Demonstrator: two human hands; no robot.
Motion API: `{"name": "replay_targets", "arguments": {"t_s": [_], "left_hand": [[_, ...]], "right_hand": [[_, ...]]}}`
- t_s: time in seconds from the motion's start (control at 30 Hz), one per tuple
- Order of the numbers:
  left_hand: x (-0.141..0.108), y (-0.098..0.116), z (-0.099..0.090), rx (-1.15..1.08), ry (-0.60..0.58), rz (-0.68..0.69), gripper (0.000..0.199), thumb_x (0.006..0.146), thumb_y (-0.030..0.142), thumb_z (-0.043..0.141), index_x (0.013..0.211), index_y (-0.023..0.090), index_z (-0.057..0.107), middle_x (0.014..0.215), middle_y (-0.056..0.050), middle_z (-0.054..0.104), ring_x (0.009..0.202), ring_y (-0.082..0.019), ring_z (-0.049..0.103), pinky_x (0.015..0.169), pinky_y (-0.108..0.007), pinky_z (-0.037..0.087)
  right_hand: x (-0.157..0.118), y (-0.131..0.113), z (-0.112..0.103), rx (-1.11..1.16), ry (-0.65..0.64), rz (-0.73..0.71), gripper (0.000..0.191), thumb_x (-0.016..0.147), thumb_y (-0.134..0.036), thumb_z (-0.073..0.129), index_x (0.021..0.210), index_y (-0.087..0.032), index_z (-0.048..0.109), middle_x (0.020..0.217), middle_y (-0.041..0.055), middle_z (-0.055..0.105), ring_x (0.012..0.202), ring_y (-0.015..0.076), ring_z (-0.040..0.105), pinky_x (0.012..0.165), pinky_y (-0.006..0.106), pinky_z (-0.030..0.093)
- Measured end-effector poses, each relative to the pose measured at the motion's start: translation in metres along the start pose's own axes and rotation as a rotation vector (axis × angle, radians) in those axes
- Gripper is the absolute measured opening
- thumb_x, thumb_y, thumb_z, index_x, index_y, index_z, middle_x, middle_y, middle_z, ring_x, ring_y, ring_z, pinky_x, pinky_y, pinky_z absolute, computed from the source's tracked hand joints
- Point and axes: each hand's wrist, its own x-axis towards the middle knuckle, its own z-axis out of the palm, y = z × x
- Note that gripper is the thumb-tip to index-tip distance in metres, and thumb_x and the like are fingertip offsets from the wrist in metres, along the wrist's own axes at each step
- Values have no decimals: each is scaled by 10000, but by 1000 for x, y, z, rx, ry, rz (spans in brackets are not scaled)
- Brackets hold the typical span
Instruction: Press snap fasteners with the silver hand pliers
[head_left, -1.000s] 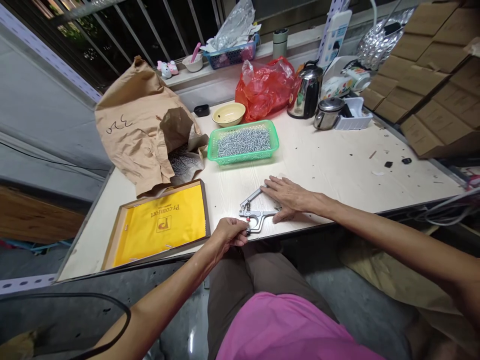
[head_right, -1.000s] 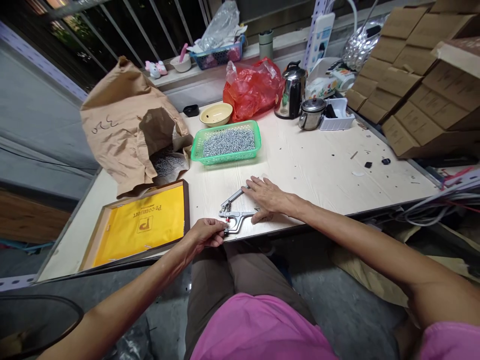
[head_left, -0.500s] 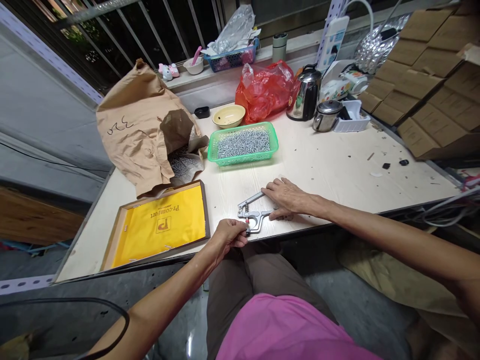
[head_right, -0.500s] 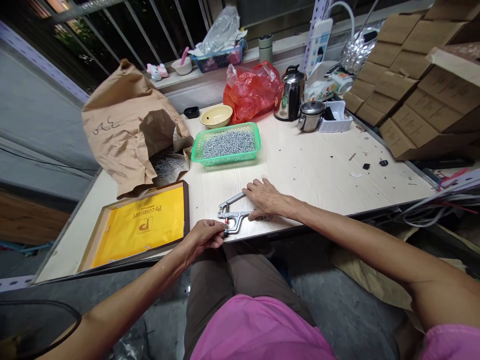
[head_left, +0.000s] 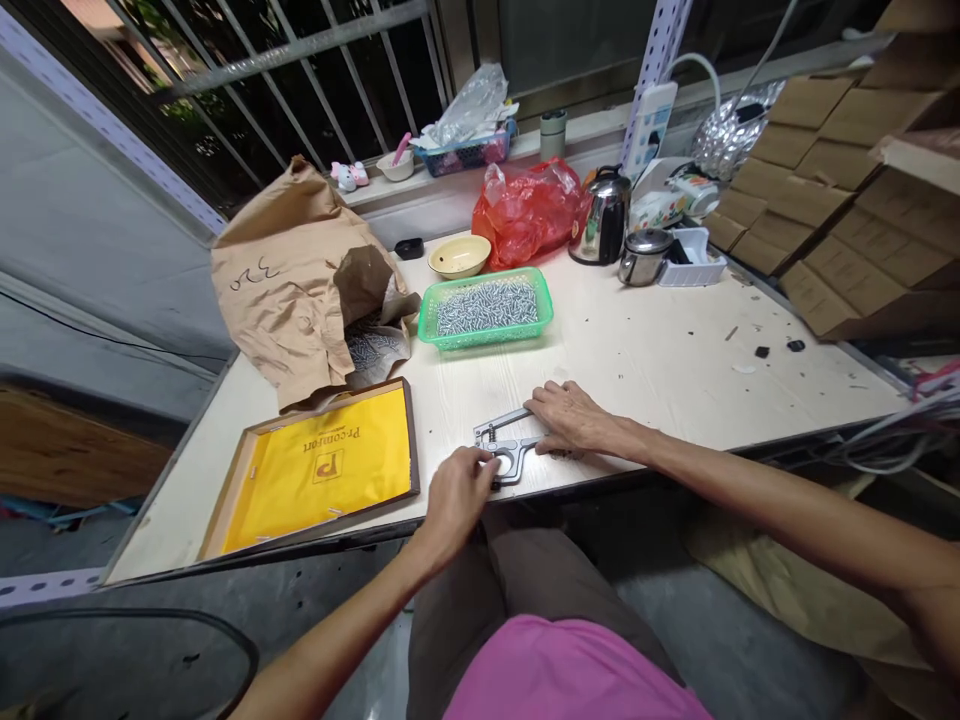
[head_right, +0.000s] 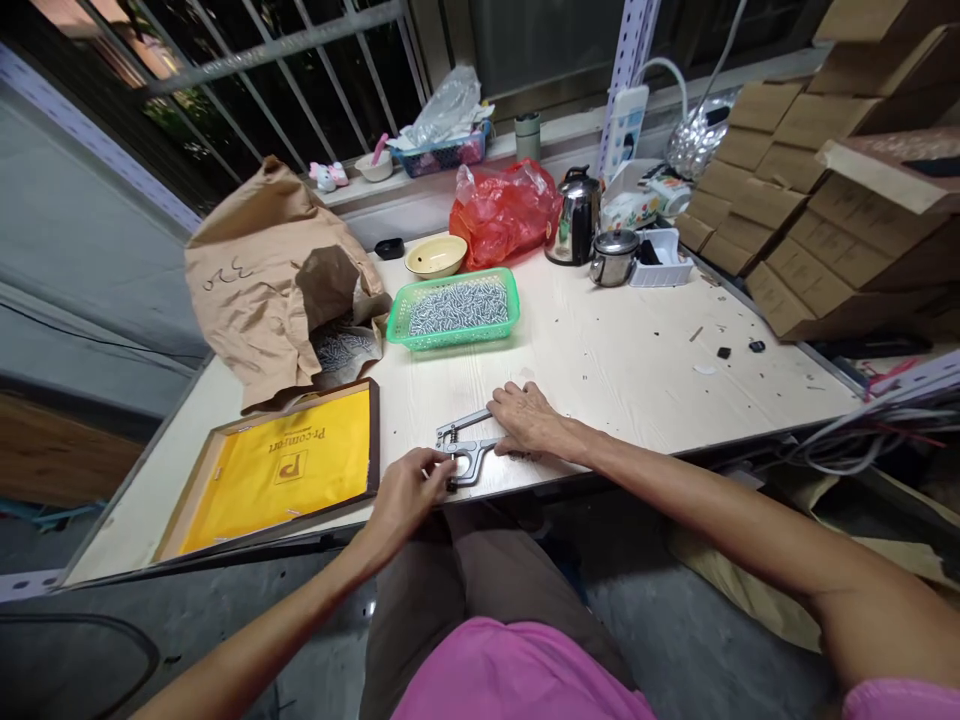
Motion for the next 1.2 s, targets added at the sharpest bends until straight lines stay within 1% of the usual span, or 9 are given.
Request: {"name": "replay_targets", "arguments": {"t_s": [0.1,0.2,0.3,0.43,0.57,0.67,0.87,1.07,1.2], "left_hand": [[10,11,12,228,78,344,299,821,269,579,1111,200,607,1205,-92,587,1120,-241,521,924,-353,434],[30,19,22,376,7,431,537,768,207,626,1277,134,474,1390,-150,439,1261,-280,400,1033,-407,357],[46,21,24,428,-94,433,560,769,232,622,1288,124,440,1324,-150,494,1197,-272,453,1008,-408,377],[53,24,20,500,-119,427,556,762,330,640,1254,145,458,1198,-129,557,1102,-274,493,909,-396,434],[57,31,19,582,-136,422,577,742,368,660,1240,143,475,1146,-132,567,1057,-290,503,827,-389,460],[56,32,20,592,-134,488,396,773,349,628,1123,176,557,1079,-109,575,1029,-279,509,785,-377,464],[45,27,27,552,-112,489,171,850,284,550,984,198,612,994,-83,588,1000,-250,515,783,-376,451],[43,32,28,551,-125,482,164,865,281,535,954,179,627,991,-91,603,998,-263,517,770,-385,458],[36,28,37,499,-32,443,348,863,323,547,1179,176,546,1086,-104,592,1052,-272,504,833,-402,455]], "right_hand": [[0,-3,2,-13,12,-5,474,724,-452,717,1062,-154,568,1066,108,568,1008,264,487,801,375,368],[0,-3,6,-10,23,-4,515,720,-443,714,1117,-154,558,1080,108,568,1017,269,490,815,389,384],[-1,3,10,10,-3,-19,599,685,-441,729,1172,-152,533,1131,121,548,1031,275,487,817,387,402],[-3,10,7,13,-42,35,653,627,-474,760,1147,-141,550,1099,124,552,982,270,510,781,362,422],[-7,6,-3,-52,-56,23,412,705,-440,726,983,-157,615,989,95,591,944,252,539,790,355,407],[-13,-2,-5,-69,-34,12,268,777,-375,678,927,-162,616,957,80,609,925,232,556,788,345,388],[-23,-12,17,-88,26,12,78,876,-227,546,864,-169,596,870,55,619,835,202,575,744,327,363],[-27,-8,17,-66,47,35,151,900,-295,520,865,-175,606,860,61,620,804,192,581,728,312,378],[-32,4,18,9,108,36,323,864,-378,557,1113,-173,579,1038,99,612,964,233,566,803,343,431]]}}
